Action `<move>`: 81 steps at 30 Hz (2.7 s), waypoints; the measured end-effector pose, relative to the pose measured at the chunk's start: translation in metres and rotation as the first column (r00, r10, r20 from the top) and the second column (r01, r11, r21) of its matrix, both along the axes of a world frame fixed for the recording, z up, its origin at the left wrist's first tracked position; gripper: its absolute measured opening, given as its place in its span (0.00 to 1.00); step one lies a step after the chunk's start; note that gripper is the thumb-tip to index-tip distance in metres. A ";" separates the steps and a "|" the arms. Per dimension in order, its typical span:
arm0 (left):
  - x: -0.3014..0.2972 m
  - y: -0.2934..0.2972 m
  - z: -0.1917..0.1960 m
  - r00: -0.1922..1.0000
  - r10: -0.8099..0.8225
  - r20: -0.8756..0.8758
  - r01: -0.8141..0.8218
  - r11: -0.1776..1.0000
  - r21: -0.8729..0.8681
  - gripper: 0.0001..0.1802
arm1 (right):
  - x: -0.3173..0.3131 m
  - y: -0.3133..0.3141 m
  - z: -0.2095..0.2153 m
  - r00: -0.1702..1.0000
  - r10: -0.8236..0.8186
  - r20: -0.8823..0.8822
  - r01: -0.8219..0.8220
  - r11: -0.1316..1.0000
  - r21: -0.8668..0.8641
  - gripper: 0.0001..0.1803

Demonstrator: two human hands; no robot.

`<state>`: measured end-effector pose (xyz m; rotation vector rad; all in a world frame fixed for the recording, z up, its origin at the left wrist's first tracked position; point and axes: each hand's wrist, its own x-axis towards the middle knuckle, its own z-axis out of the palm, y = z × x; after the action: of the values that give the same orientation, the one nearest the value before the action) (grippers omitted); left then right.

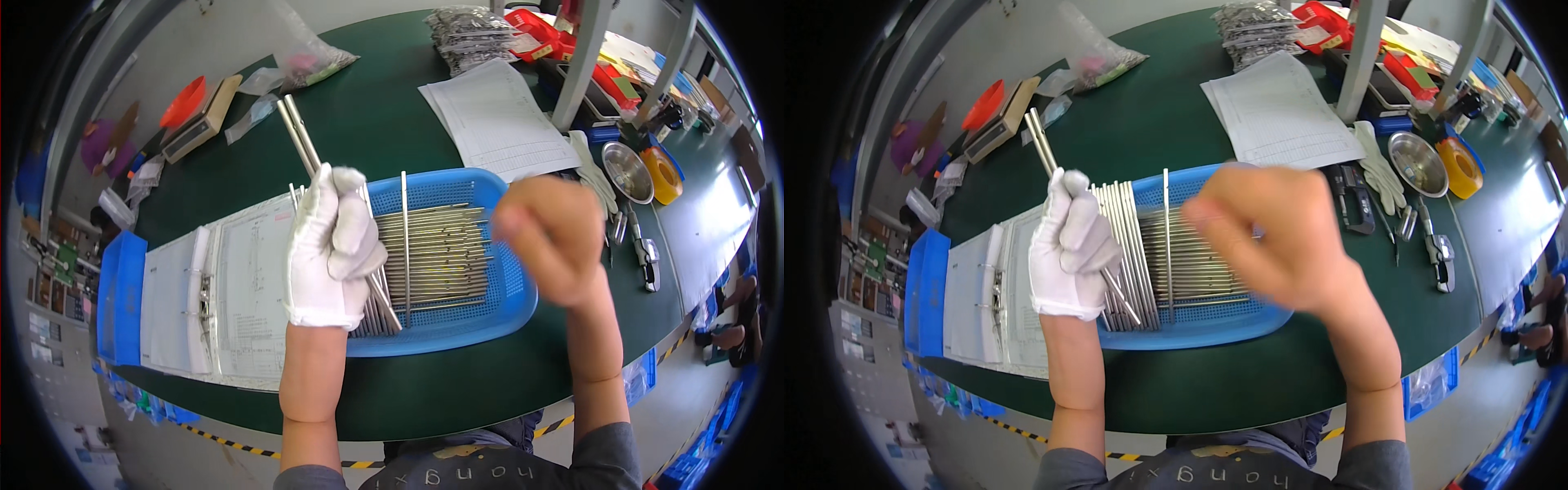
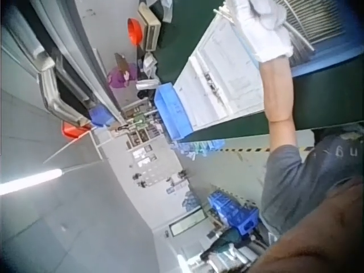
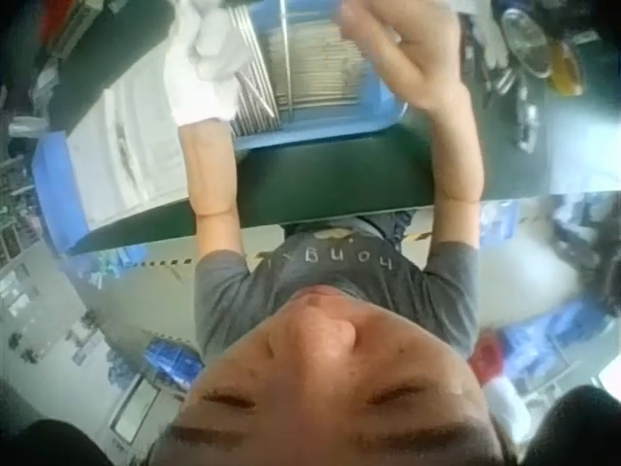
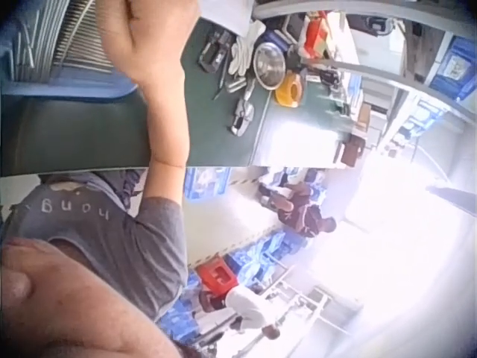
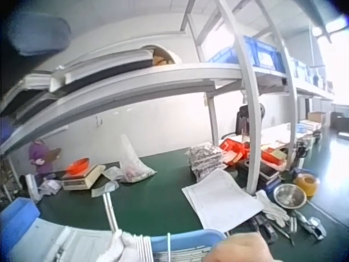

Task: The recorder is inspecting and sorting hollow metal rods using a thin probe or testing needle.

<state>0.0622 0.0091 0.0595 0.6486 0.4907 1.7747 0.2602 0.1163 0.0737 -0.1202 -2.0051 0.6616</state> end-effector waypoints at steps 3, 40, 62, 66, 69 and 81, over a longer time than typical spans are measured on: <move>-0.009 0.001 -0.001 0.985 -0.052 0.166 0.040 0.997 0.072 0.21 | -0.013 -0.021 -0.017 0.969 0.052 0.244 -0.105 0.971 0.213 0.06; -0.013 0.001 -0.009 0.983 -0.012 0.185 0.016 1.000 -0.021 0.20 | -0.026 -0.033 -0.022 0.957 0.040 0.288 -0.102 0.973 0.205 0.10; -0.024 -0.002 -0.006 0.966 -0.135 0.222 0.147 0.988 -0.041 0.23 | -0.027 -0.028 -0.026 0.913 0.250 0.322 -0.199 0.963 -0.183 0.04; -0.022 -0.001 -0.007 0.967 -0.123 0.223 0.139 0.989 -0.058 0.21 | -0.027 -0.027 -0.025 0.931 0.197 0.308 -0.192 0.980 -0.047 0.04; -0.021 0.000 -0.008 0.982 -0.067 0.177 0.085 0.992 -0.091 0.21 | -0.025 -0.027 -0.023 0.925 0.182 0.333 -0.194 0.981 0.003 0.03; -0.029 0.000 -0.010 0.982 -0.119 0.147 0.125 0.992 -0.035 0.23 | -0.027 -0.026 -0.023 0.909 0.155 0.387 -0.187 0.981 0.046 0.05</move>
<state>0.0333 0.0094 0.0500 0.5049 0.3816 1.6764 0.2336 0.0902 0.0506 -0.0232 -2.4387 0.7061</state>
